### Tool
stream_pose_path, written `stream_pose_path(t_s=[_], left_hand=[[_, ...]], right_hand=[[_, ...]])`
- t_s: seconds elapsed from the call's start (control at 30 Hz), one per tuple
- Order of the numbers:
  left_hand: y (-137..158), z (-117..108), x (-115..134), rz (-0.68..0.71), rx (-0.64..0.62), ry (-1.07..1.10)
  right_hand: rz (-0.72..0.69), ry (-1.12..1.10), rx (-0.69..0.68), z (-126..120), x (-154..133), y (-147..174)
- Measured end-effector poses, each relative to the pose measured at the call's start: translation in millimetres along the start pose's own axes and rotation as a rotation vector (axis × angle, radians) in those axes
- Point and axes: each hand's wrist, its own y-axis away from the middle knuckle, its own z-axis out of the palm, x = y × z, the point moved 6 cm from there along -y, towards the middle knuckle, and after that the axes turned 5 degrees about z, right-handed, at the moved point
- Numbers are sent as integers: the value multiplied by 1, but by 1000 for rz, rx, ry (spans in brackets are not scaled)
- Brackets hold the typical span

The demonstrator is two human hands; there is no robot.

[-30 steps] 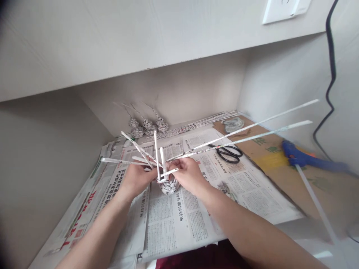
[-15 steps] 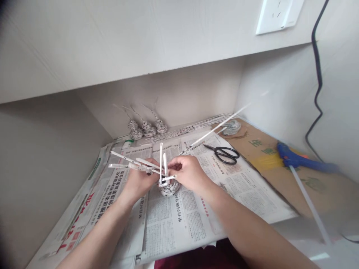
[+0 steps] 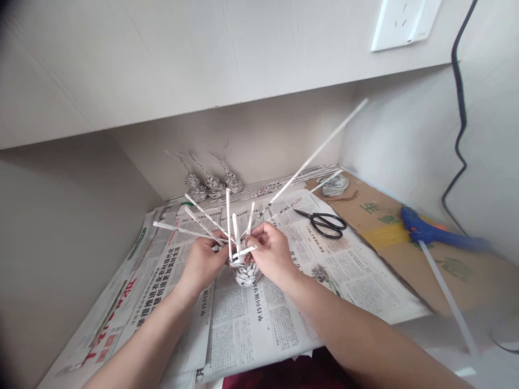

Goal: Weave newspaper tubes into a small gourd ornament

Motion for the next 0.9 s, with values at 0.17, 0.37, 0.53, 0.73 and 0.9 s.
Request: stream_pose_path(t_s=[0.17,0.37,0.53,0.73,0.9], left_hand=[[1,2,2,8,33,35],[4,-1,7,78,86,-19],[4,-1,6,117,95,-40],[4,-3,3,91,128,-41],[3,-1,5,48,96,-1]], right_hand=[[30,-49,16,-1,4,-3],[89,-184,0,-2,2,-2],[201,-270,10,-2,10,-4],[281,-344,10,-1,14,-2],[277,-312,19,-1,11,-1]])
